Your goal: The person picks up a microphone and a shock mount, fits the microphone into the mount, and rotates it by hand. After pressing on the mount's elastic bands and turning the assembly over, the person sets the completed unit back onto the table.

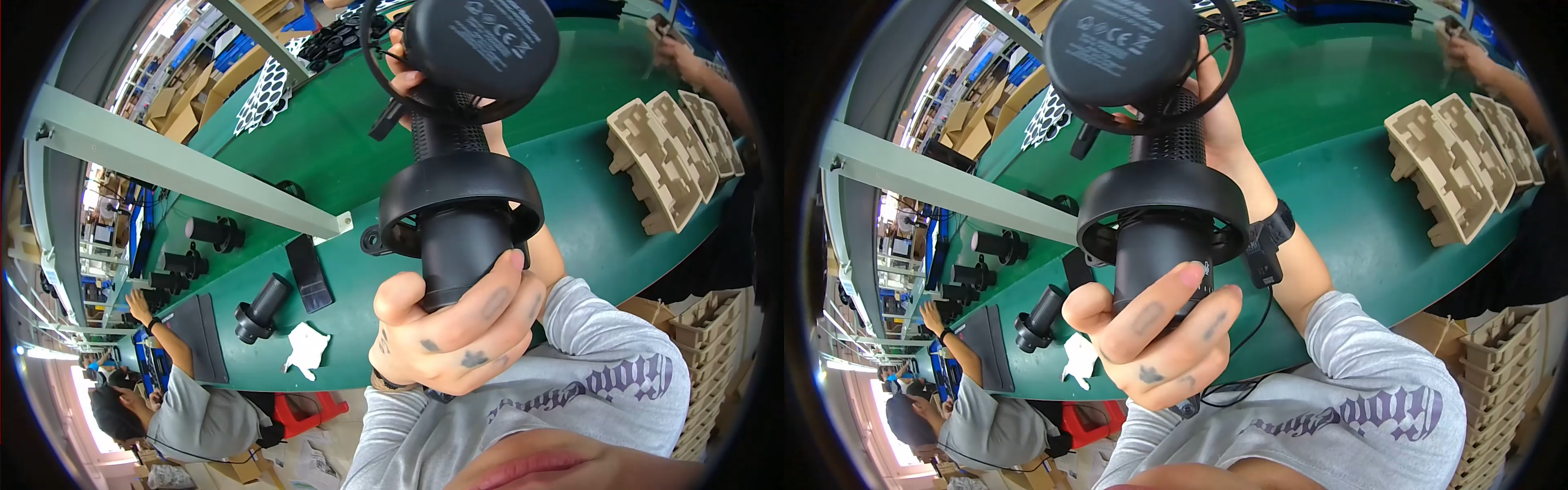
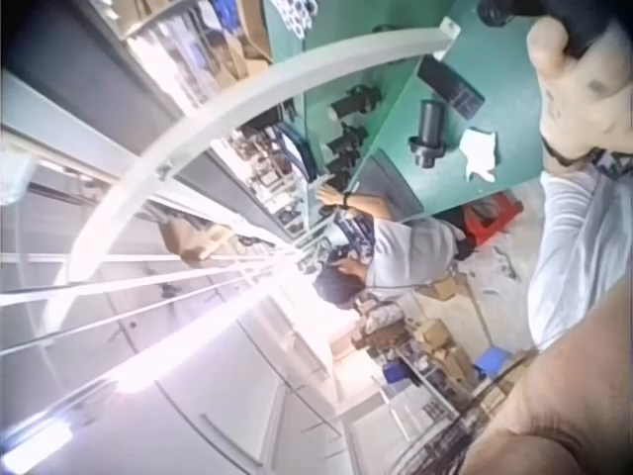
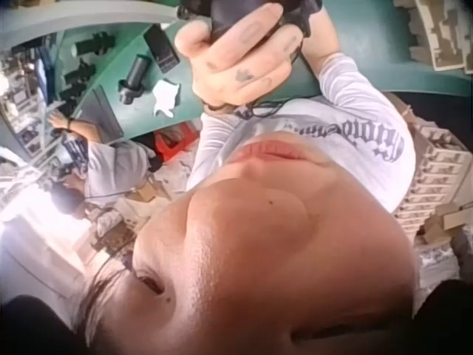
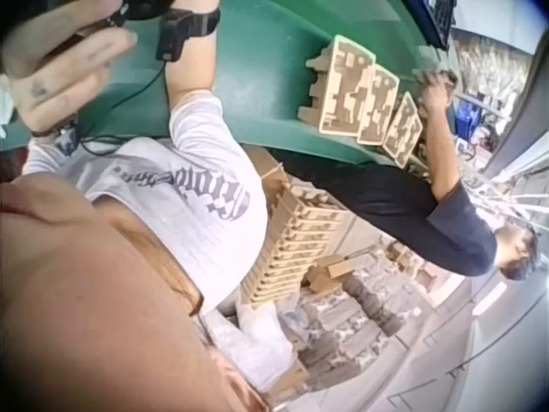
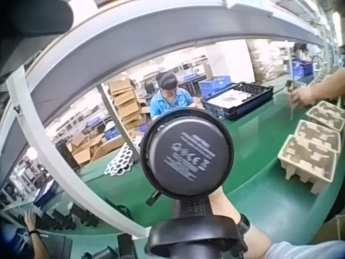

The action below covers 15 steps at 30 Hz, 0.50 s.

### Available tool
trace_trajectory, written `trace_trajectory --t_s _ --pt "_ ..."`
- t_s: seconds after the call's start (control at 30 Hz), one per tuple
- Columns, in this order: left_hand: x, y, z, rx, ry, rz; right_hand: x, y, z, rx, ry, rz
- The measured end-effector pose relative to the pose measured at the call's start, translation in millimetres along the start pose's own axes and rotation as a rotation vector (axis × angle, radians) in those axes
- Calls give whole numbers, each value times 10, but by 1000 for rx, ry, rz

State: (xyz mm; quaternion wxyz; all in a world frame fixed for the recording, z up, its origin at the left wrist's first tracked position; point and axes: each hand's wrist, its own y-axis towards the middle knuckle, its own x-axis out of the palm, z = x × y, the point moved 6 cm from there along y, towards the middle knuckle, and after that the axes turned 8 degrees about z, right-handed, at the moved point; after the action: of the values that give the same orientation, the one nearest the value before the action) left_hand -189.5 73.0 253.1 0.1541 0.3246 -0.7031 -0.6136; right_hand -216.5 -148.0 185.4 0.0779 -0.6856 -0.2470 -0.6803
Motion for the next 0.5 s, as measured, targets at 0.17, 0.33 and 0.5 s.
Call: trace_trajectory --t_s 0.17,0.33,0.5 --pt "-31 29 18 -25 -41 -1 11 57 -88 -164 -225 -98" --pt "-205 0 -114 54 -18 65 342 -507 -801 -516 -517 -133" --pt "-86 -491 -472 -312 -182 288 1175 -1037 -1132 -863 -1722 -109"
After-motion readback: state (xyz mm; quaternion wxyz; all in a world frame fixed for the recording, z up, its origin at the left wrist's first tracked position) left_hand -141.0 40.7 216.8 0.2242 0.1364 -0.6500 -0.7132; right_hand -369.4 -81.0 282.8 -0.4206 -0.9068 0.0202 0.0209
